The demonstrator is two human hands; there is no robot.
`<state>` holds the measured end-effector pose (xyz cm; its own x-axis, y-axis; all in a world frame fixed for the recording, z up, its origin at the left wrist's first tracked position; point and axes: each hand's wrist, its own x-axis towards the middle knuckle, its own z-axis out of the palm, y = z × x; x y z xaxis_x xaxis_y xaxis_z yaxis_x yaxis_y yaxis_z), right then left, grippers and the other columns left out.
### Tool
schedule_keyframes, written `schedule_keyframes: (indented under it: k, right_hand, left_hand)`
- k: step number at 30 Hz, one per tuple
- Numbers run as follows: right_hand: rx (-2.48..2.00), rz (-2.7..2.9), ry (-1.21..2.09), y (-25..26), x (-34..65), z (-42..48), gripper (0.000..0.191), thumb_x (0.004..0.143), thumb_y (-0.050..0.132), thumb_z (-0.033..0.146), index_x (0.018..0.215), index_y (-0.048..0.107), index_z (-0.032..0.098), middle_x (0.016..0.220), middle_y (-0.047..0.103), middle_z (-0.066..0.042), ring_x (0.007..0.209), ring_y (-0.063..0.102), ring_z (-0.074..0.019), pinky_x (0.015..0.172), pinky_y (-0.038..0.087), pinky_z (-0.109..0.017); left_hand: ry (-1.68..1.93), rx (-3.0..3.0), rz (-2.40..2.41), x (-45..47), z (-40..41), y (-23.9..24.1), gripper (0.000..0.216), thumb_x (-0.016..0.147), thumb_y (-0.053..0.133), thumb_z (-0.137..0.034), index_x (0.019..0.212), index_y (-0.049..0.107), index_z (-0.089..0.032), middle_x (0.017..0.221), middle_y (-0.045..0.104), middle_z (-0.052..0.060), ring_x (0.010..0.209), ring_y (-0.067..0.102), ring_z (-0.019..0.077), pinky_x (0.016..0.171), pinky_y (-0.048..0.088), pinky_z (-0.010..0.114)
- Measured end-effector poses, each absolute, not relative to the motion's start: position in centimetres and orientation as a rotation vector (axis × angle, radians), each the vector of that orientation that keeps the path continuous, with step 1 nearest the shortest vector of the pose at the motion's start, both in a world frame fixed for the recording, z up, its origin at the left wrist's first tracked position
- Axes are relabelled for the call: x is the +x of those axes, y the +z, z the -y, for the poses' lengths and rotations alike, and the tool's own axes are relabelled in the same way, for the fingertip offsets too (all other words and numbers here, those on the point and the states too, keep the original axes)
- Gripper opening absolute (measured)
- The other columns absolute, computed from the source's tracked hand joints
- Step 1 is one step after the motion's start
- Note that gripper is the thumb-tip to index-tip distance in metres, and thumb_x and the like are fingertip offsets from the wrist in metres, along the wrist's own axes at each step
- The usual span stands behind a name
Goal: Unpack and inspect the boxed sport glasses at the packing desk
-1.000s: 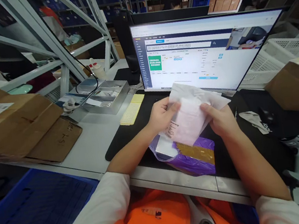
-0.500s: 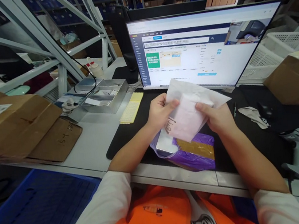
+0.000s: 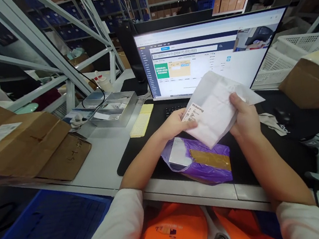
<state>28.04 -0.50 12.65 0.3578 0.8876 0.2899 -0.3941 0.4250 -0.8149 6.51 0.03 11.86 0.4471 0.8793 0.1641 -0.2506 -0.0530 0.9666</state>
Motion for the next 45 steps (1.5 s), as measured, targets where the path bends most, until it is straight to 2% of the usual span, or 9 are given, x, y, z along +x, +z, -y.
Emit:
schedule_keyframes:
  k: [4, 11, 15, 19, 26, 30, 36, 41, 45]
  right_hand:
    - [-0.624, 0.658, 0.804, 12.7, 27.1, 0.8, 0.048, 0.083, 0.080, 0.041, 0.122, 0.068, 0.016, 0.131, 0.068, -0.011, 0.132, 0.059, -0.0261, 0.116, 0.050, -0.042]
    - [-0.548, 0.875, 0.994, 12.1, 26.9, 0.4, 0.055, 0.085, 0.076, 0.052, 0.132, 0.065, 0.026, 0.143, 0.061, -0.005, 0.136, 0.056, -0.0240, 0.121, 0.044, -0.046]
    - [-0.597, 0.868, 1.014, 11.5, 27.4, -0.5, 0.059, 0.079, 0.083, 0.044, 0.133, 0.065, 0.027, 0.138, 0.065, -0.003, 0.135, 0.057, -0.0241, 0.116, 0.048, -0.044]
    - [-0.606, 0.790, 1.051, 11.1, 26.8, -0.6, 0.059, 0.080, 0.082, 0.043, 0.134, 0.064, 0.025, 0.138, 0.065, -0.005, 0.131, 0.060, -0.0235, 0.113, 0.051, -0.043]
    - [-0.568, 0.907, 1.065, 11.5, 27.1, -0.2, 0.057, 0.078, 0.083, 0.041, 0.131, 0.066, 0.026, 0.138, 0.065, -0.004, 0.131, 0.060, -0.0231, 0.115, 0.049, -0.044]
    - [-0.567, 0.933, 1.092, 11.3, 27.2, -0.6, 0.051, 0.079, 0.083, 0.040, 0.125, 0.069, 0.024, 0.136, 0.067, -0.005, 0.128, 0.062, -0.0231, 0.114, 0.050, -0.042]
    - [-0.588, 0.896, 1.084, 11.1, 27.5, -1.0, 0.050, 0.076, 0.084, 0.038, 0.121, 0.071, 0.022, 0.130, 0.069, -0.006, 0.126, 0.063, -0.0237, 0.114, 0.050, -0.041]
    - [-0.582, 0.951, 1.075, 11.7, 29.8, -1.9, 0.047, 0.073, 0.086, 0.034, 0.116, 0.071, 0.022, 0.131, 0.069, -0.004, 0.129, 0.061, -0.0234, 0.116, 0.048, -0.042]
    - [-0.652, 1.059, 1.024, 12.2, 31.5, -2.3, 0.038, 0.075, 0.083, 0.035, 0.110, 0.072, 0.024, 0.135, 0.067, -0.005, 0.132, 0.060, -0.0251, 0.115, 0.048, -0.040]
  left_hand:
    - [1.100, 1.128, -0.555, 7.8, 0.0, 10.8, 0.068, 0.055, 0.097, -0.050, 0.110, 0.074, -0.017, 0.113, 0.075, 0.010, 0.083, 0.070, 0.0161, 0.071, 0.056, 0.025]
    - [1.275, 1.189, -0.701, 8.7, 0.6, 10.1, 0.061, 0.058, 0.097, -0.044, 0.107, 0.077, -0.013, 0.113, 0.077, 0.014, 0.111, 0.071, 0.0308, 0.104, 0.052, 0.045]
    - [1.322, 1.252, -0.676, 7.8, 0.3, 10.6, 0.061, 0.059, 0.096, -0.045, 0.107, 0.077, -0.013, 0.111, 0.078, 0.013, 0.110, 0.072, 0.0315, 0.101, 0.054, 0.044]
    - [1.380, 1.133, -0.699, 7.9, -0.1, 10.6, 0.065, 0.062, 0.093, -0.054, 0.108, 0.075, -0.012, 0.111, 0.077, 0.015, 0.106, 0.073, 0.0311, 0.097, 0.056, 0.044]
    - [1.451, 1.157, -0.733, 7.4, -0.8, 10.2, 0.065, 0.065, 0.092, -0.051, 0.114, 0.074, -0.013, 0.126, 0.073, 0.016, 0.117, 0.069, 0.0330, 0.103, 0.055, 0.046]
    - [1.494, 1.303, -0.760, 6.5, -0.9, 10.2, 0.064, 0.066, 0.090, -0.054, 0.113, 0.076, -0.013, 0.122, 0.074, 0.015, 0.114, 0.071, 0.0319, 0.097, 0.058, 0.041]
    - [1.595, 1.370, -0.831, 6.4, -1.2, 10.1, 0.075, 0.075, 0.066, -0.083, 0.093, 0.076, -0.010, 0.094, 0.078, 0.014, 0.087, 0.073, 0.0257, 0.074, 0.056, 0.032]
    - [1.636, 1.441, -0.816, 6.2, -1.4, 10.9, 0.058, 0.081, 0.068, -0.072, 0.087, 0.074, -0.015, 0.075, 0.070, 0.004, 0.065, 0.058, 0.0127, 0.060, 0.045, 0.025]
    - [1.645, 1.399, -0.863, 5.9, -2.1, 11.0, 0.044, 0.079, 0.077, -0.059, 0.082, 0.072, -0.016, 0.070, 0.067, 0.001, 0.059, 0.052, 0.0102, 0.056, 0.041, 0.024]
